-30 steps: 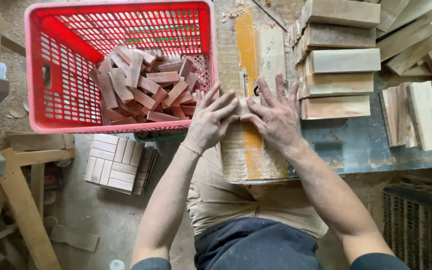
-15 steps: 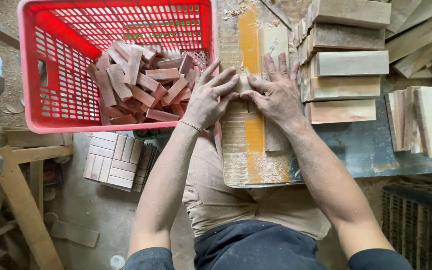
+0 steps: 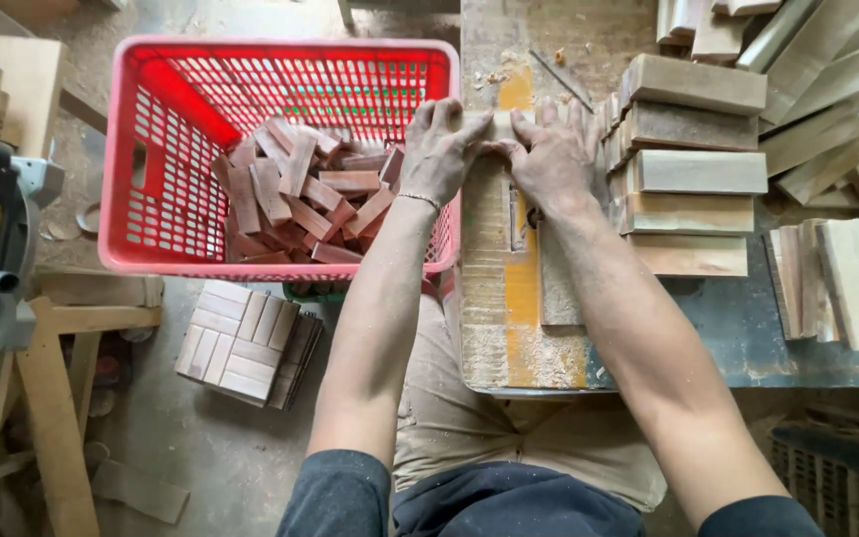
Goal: Routing the edges of small wooden blocks using a table-mounted router and sorting them into a basket.
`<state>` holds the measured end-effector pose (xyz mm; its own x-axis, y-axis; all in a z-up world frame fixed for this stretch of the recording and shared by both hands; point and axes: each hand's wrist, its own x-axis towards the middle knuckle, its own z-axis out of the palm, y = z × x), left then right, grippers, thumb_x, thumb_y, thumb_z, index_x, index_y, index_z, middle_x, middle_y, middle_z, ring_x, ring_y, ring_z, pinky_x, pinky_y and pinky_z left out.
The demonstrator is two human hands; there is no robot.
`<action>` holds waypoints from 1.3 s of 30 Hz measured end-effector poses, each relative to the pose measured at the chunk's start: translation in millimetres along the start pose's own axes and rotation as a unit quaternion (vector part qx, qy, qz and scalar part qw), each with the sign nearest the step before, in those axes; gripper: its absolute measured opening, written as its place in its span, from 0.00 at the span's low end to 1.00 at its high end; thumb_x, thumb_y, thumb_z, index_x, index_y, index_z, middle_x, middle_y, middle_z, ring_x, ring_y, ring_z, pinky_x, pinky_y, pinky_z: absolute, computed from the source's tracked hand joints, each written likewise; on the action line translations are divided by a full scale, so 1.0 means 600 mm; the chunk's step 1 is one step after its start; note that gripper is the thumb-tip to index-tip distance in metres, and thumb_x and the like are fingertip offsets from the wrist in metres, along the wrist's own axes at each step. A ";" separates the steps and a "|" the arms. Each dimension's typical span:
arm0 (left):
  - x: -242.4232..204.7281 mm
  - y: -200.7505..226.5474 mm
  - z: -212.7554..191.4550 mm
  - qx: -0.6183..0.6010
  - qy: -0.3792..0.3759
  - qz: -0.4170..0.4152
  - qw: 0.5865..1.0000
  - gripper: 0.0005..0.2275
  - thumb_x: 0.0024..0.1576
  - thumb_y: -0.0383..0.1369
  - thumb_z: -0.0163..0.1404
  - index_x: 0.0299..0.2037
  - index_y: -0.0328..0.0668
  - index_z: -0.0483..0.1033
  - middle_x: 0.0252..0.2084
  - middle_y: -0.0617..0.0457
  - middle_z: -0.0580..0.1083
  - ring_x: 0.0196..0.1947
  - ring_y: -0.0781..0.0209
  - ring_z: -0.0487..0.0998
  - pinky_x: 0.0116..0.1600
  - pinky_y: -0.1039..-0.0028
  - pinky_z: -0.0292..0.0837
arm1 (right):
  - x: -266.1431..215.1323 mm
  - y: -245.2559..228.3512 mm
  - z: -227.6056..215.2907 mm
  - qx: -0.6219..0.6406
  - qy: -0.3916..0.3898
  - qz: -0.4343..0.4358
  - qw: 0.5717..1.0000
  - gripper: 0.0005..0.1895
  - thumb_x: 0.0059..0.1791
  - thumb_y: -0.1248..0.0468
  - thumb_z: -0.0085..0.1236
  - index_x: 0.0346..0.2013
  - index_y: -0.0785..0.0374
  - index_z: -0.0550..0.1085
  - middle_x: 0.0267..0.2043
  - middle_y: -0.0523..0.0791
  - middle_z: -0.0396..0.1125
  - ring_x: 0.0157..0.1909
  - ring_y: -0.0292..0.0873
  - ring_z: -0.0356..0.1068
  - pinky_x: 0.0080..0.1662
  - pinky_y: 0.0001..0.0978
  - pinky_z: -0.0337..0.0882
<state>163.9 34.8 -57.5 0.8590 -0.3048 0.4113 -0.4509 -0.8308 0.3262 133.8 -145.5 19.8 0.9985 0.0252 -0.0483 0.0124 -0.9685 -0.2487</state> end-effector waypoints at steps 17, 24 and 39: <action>-0.098 0.046 -0.313 -0.689 -0.103 -0.332 0.635 0.23 0.56 0.48 0.56 0.53 0.38 0.78 0.43 0.40 0.80 0.40 0.45 0.84 0.44 0.53 0.84 | -0.066 0.019 -0.111 0.603 -0.152 -0.026 0.783 0.12 0.51 0.68 0.62 0.49 0.67 0.78 0.33 0.46 0.75 0.32 0.38 0.77 0.38 0.28 0.81; -0.190 -0.062 -0.284 -0.649 0.149 -0.456 0.590 0.16 0.60 0.36 0.57 0.57 0.44 0.76 0.59 0.42 0.70 0.53 0.35 0.76 0.52 0.43 0.80 | -0.144 -0.043 -0.166 0.611 -0.097 -0.053 0.784 0.18 0.52 0.66 0.62 0.56 0.67 0.74 0.50 0.52 0.73 0.46 0.45 0.77 0.52 0.40 0.79; -0.130 0.248 -0.140 -0.510 0.050 -0.195 0.836 0.18 0.59 0.33 0.59 0.59 0.38 0.75 0.53 0.39 0.77 0.58 0.46 0.76 0.64 0.55 0.69 | -0.282 0.300 -0.187 0.329 0.219 0.108 0.912 0.14 0.56 0.61 0.60 0.56 0.48 0.78 0.50 0.41 0.72 0.50 0.35 0.72 0.52 0.32 0.73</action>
<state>9.2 -26.1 30.7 0.9875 -0.0194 0.1564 -0.1566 -0.0125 0.9876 -27.0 -351.7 91.8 0.9015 -0.3889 0.1900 -0.0776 -0.5770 -0.8131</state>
